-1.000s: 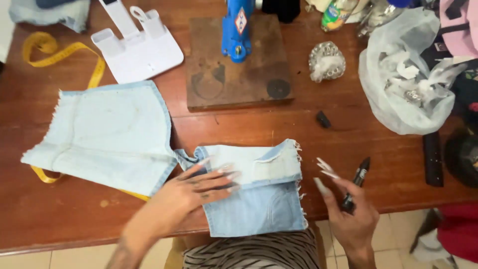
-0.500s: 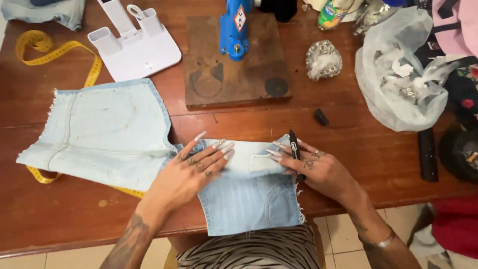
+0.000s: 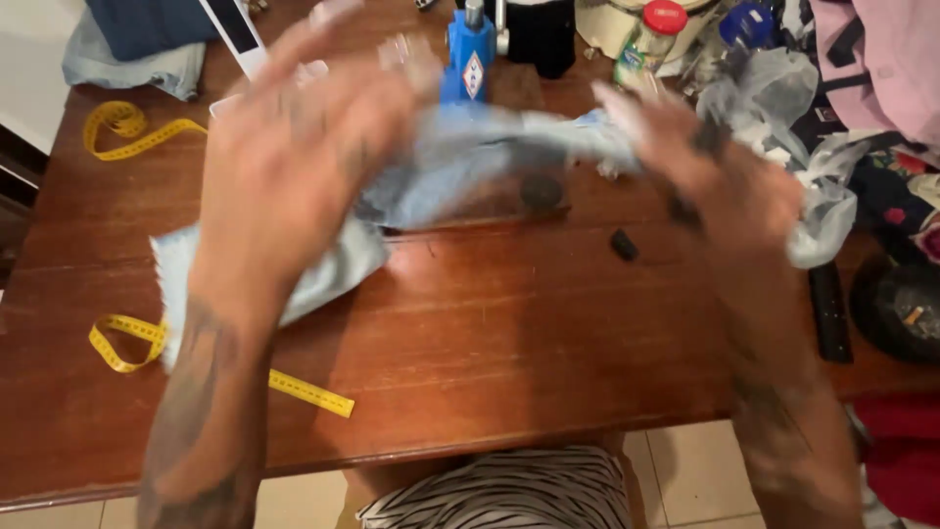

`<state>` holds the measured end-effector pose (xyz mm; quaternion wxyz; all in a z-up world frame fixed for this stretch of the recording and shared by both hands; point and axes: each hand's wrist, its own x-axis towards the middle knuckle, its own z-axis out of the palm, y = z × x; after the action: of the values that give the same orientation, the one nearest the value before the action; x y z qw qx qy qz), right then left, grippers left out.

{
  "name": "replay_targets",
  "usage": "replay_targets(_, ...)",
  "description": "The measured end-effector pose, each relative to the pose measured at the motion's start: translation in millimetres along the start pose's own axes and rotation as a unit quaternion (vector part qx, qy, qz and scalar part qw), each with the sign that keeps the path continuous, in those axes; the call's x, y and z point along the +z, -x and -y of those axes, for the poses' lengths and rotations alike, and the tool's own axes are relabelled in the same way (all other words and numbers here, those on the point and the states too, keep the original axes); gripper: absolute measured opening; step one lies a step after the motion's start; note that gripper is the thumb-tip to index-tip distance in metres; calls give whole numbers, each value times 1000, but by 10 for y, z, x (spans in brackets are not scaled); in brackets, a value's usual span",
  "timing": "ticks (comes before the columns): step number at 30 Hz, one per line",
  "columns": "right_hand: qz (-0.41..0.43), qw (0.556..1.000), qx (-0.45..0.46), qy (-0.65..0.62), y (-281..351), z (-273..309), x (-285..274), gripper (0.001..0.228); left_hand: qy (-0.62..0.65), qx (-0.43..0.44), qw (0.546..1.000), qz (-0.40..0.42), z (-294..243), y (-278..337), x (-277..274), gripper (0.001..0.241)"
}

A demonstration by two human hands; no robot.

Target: Measuring and marking denim shorts for alterations using a measuring tape and a marker on a workbench.

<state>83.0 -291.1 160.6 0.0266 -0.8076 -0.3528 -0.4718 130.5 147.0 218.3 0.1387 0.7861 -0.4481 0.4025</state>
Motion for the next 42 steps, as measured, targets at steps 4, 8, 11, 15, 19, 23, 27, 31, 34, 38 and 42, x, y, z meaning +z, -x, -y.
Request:
replay_targets(4,176,981,30,75,328,459,-495,48,-1,110,992,53,-683,566,-36,31)
replay_targets(8,246,967,-36,-61,1341,933,-291,80,90,114,972,187,-1233,1584,617,40)
replay_targets(11,254,948,-17,-191,1560,1116,-321,48,174,32,957,229,-1290,1878,757,81)
replay_targets(15,260,914,121,-288,1616,1160,-404,52,170,4,970,171,-1278,1602,676,59)
replay_targets(19,224,932,151,-243,1591,1266,-173,55,116,-33,949,291,-1308,1735,947,88)
replay_targets(23,280,922,133,-231,1549,1286,48,73,51,-34,950,306,-1199,2137,1152,91)
replay_targets(27,237,921,181,-249,1493,1193,-66,59,123,-56,945,298,-1017,1978,466,94)
replay_targets(31,187,895,318,-251,1754,1111,-307,51,30,-155,922,353,-914,2935,-188,103)
replay_targets(34,114,927,333,-129,2157,1140,-358,42,-36,-163,920,355,-989,3329,-411,119)
replay_targets(38,112,948,266,-137,2386,1194,-315,50,-6,-182,918,353,-1347,3246,-481,98)
replay_targets(42,137,955,220,-145,1828,1419,-345,41,-34,-15,936,351,-1471,3611,-774,73)
